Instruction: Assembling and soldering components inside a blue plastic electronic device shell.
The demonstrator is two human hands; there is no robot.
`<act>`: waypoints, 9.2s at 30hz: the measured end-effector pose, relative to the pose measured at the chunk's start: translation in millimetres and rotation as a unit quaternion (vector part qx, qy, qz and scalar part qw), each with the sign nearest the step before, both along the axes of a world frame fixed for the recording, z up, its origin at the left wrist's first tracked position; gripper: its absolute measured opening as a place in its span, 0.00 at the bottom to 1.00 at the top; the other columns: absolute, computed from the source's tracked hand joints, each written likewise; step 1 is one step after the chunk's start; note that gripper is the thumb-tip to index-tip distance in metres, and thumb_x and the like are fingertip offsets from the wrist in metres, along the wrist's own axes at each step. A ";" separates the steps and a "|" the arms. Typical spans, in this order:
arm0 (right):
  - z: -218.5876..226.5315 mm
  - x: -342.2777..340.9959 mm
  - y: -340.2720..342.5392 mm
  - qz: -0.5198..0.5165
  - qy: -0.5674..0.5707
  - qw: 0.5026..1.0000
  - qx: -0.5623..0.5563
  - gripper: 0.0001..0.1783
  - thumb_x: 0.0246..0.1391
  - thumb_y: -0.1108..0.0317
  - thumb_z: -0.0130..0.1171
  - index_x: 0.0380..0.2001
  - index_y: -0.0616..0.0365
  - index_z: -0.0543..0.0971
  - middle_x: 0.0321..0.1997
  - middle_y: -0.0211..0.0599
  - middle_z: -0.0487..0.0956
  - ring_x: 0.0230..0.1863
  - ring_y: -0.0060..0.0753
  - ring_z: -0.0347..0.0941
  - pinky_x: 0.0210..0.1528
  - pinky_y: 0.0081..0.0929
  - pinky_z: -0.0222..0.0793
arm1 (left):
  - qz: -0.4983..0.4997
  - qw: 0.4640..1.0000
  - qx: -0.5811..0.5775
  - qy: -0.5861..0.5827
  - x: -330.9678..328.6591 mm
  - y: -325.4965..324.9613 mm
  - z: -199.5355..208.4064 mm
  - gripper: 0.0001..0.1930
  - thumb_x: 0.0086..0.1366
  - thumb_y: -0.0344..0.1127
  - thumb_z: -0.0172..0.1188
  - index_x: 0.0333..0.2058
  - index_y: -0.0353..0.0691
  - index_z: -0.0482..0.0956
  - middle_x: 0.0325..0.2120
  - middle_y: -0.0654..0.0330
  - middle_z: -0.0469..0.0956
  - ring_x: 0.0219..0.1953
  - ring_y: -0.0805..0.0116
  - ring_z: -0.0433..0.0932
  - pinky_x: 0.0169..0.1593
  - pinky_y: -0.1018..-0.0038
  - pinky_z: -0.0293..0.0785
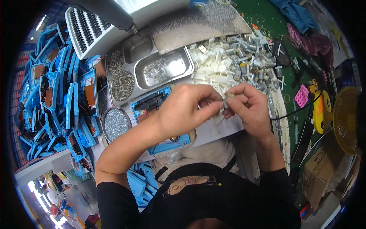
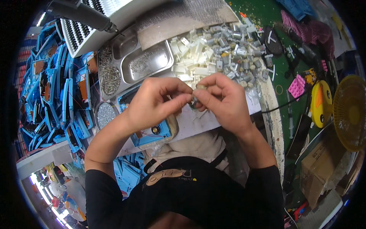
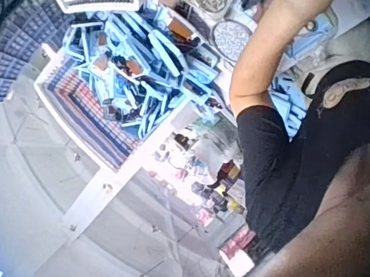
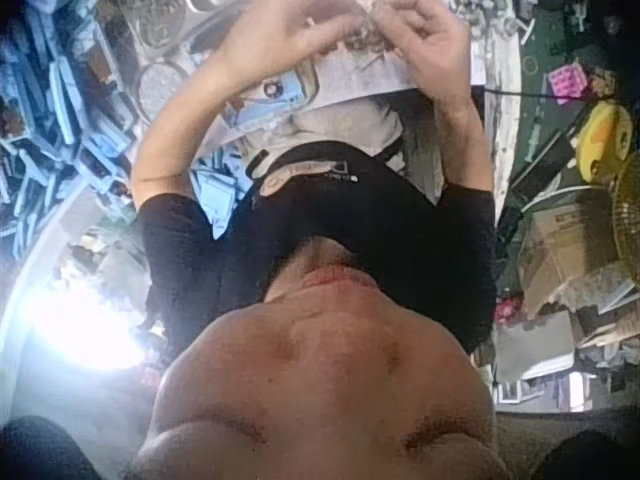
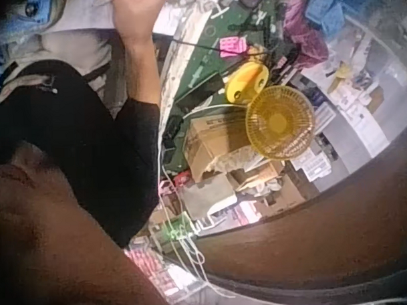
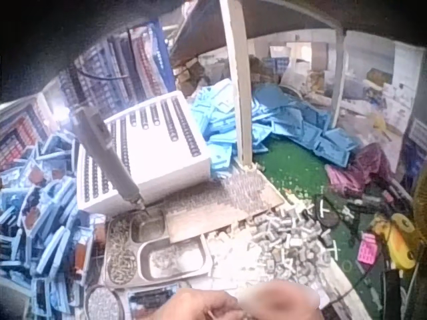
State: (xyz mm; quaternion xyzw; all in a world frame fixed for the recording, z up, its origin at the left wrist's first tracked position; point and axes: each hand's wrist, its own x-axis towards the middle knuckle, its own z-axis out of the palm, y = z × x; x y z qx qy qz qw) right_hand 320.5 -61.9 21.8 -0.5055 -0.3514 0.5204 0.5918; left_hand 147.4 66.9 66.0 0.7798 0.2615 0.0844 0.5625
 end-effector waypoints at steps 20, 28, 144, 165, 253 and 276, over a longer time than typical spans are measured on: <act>-11.2 15.8 -10.9 -0.018 0.040 0.997 0.059 0.28 0.53 0.86 0.65 0.58 0.65 0.74 0.35 0.33 0.81 0.35 0.18 0.77 0.36 0.15 0.73 | 0.050 0.979 0.189 0.060 58.3 121.3 -37.5 0.14 0.66 0.44 0.66 0.38 0.37 0.87 0.31 0.56 0.86 0.29 0.68 0.83 0.35 0.71 0.79; -13.7 19.6 -27.3 -0.046 0.019 0.999 0.018 0.29 0.52 0.87 0.65 0.58 0.67 0.74 0.36 0.33 0.81 0.34 0.17 0.76 0.36 0.14 0.72 | 0.163 0.876 0.424 0.164 121.6 163.6 -70.2 0.17 0.59 0.48 0.69 0.39 0.41 0.88 0.35 0.49 0.86 0.41 0.47 0.84 0.48 0.56 0.79; -29.6 -83.9 71.1 0.138 -0.594 0.769 0.195 0.12 0.51 0.67 0.70 0.39 0.53 0.80 0.71 0.43 0.68 0.71 0.61 0.54 0.70 0.51 0.55 | 0.202 0.909 0.364 -0.024 -156.4 -60.0 -74.5 0.16 0.49 0.33 0.73 0.39 0.46 0.84 0.33 0.65 0.76 0.39 0.63 0.74 0.49 0.62 0.64; -9.2 -149.3 114.7 0.144 -0.588 0.738 0.298 0.11 0.42 0.71 0.71 0.32 0.57 0.83 0.56 0.39 0.79 0.64 0.56 0.66 0.62 0.47 0.67 | 0.334 0.839 0.431 0.002 -177.4 -40.9 -91.3 0.06 0.54 0.31 0.72 0.31 0.46 0.84 0.27 0.66 0.78 0.33 0.66 0.75 0.46 0.67 0.60; -20.4 -40.4 0.0 0.061 -0.324 0.921 0.209 0.12 0.46 0.75 0.68 0.37 0.64 0.81 0.21 0.33 0.75 0.20 0.26 0.64 0.23 0.24 0.54 | 0.176 0.897 0.405 0.010 -110.4 -14.5 -70.4 0.09 0.48 0.31 0.70 0.29 0.43 0.82 0.51 0.60 0.74 0.55 0.53 0.68 0.59 0.53 0.55; -14.5 -34.5 -6.2 0.025 -0.340 0.907 0.249 0.13 0.44 0.77 0.68 0.36 0.64 0.80 0.22 0.33 0.75 0.21 0.28 0.66 0.24 0.24 0.58 | 0.171 0.889 0.424 0.027 -109.5 -14.9 -67.1 0.09 0.48 0.31 0.70 0.30 0.44 0.82 0.51 0.61 0.74 0.55 0.53 0.68 0.58 0.53 0.56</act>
